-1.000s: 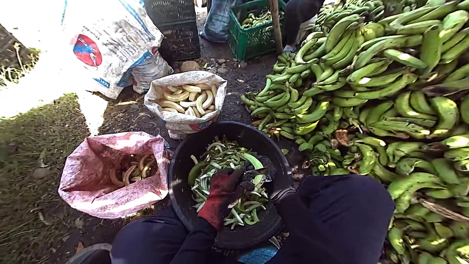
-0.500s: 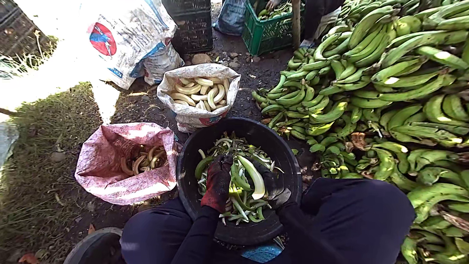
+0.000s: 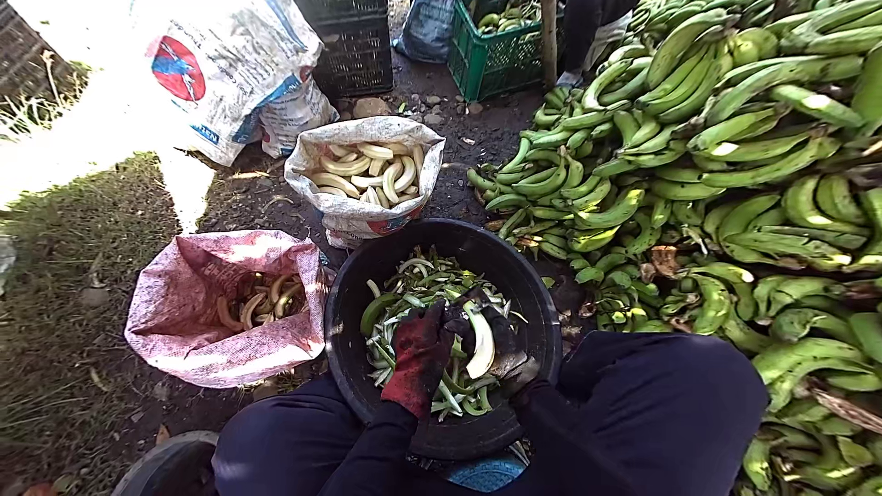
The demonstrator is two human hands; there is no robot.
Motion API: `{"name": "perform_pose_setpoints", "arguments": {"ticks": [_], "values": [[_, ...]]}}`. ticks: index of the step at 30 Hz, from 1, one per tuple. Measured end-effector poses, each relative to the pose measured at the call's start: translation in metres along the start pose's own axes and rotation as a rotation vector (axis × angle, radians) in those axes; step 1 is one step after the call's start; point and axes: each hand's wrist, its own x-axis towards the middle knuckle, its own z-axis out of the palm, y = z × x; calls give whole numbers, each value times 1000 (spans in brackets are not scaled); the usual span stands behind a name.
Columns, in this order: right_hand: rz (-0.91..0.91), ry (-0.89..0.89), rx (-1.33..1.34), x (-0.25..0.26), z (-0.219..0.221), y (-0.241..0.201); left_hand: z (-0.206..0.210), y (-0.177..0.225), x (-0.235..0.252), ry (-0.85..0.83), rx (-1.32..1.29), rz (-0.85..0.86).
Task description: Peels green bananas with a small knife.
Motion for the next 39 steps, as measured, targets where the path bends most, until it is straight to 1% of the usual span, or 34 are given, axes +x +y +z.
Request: {"name": "perform_pose_setpoints", "arguments": {"ticks": [2,3,4,6,7,9,10,11,13,14,15,17,18,19,20,21,23,24,25,26,27,29,31,32,34,36,37,39], "values": [[54,-77,78,-9,5,-1,-3,-11,9,20,-130,-126],[80,-87,82,-13,7,-3,-6,-17,14,9,-187,-176],[100,-86,68,-15,8,-5,-10,-22,16,-22,-216,-217],[77,-93,-22,-16,3,-13,-16,-29,19,-91,-196,-269],[63,-50,-88,-16,0,-19,-20,-30,18,-101,-200,-289],[52,157,-255,-9,-7,-25,-29,-29,17,-75,-267,-330],[52,273,-359,-7,-13,-24,-33,-28,16,-39,-353,-357],[49,369,-451,-6,-21,-20,-37,-27,15,0,-478,-389],[44,549,-547,-2,-34,-4,-47,-21,12,101,-774,-416],[48,611,-609,0,-34,3,-52,-18,10,158,-896,-414],[57,636,-699,4,-31,7,-56,-16,10,212,-1001,-400],[66,569,-885,23,-16,3,-62,-17,9,293,-1153,-341],[29,513,-925,35,1,-5,-64,-17,9,315,-1188,-334],[-22,462,-874,49,27,-16,-65,-17,9,321,-1199,-340],[-91,379,-730,62,55,-29,-66,-16,9,325,-1183,-353],[-147,261,-553,75,80,-44,-66,-15,9,323,-1169,-358],[-175,32,-249,97,118,-72,-66,-12,9,302,-1182,-363],[-176,-6,-153,101,137,-81,-66,-12,9,295,-1189,-374],[-193,14,-126,100,151,-86,-66,-12,9,293,-1191,-382],[-210,61,-169,99,157,-86,-67,-11,9,295,-1194,-383],[-219,117,-283,99,152,-80,-68,-10,10,303,-1203,-390],[-213,240,-669,97,122,-54,-70,-9,10,308,-1209,-375],[-118,309,-1163,89,80,-20,-70,-8,10,292,-1193,-385],[-52,337,-1360,85,57,0,-70,-7,10,272,-1205,-396],[95,400,-1563,75,20,40,-69,-5,10,224,-1230,-395],[236,418,-1704,71,-1,71,-67,-4,10,187,-1229,-403],[272,432,-1772,72,-7,80,-66,-3,10,173,-1214,-408],[287,439,-1857,77,-18,86,-64,-2,9,146,-1188,-416]]}}
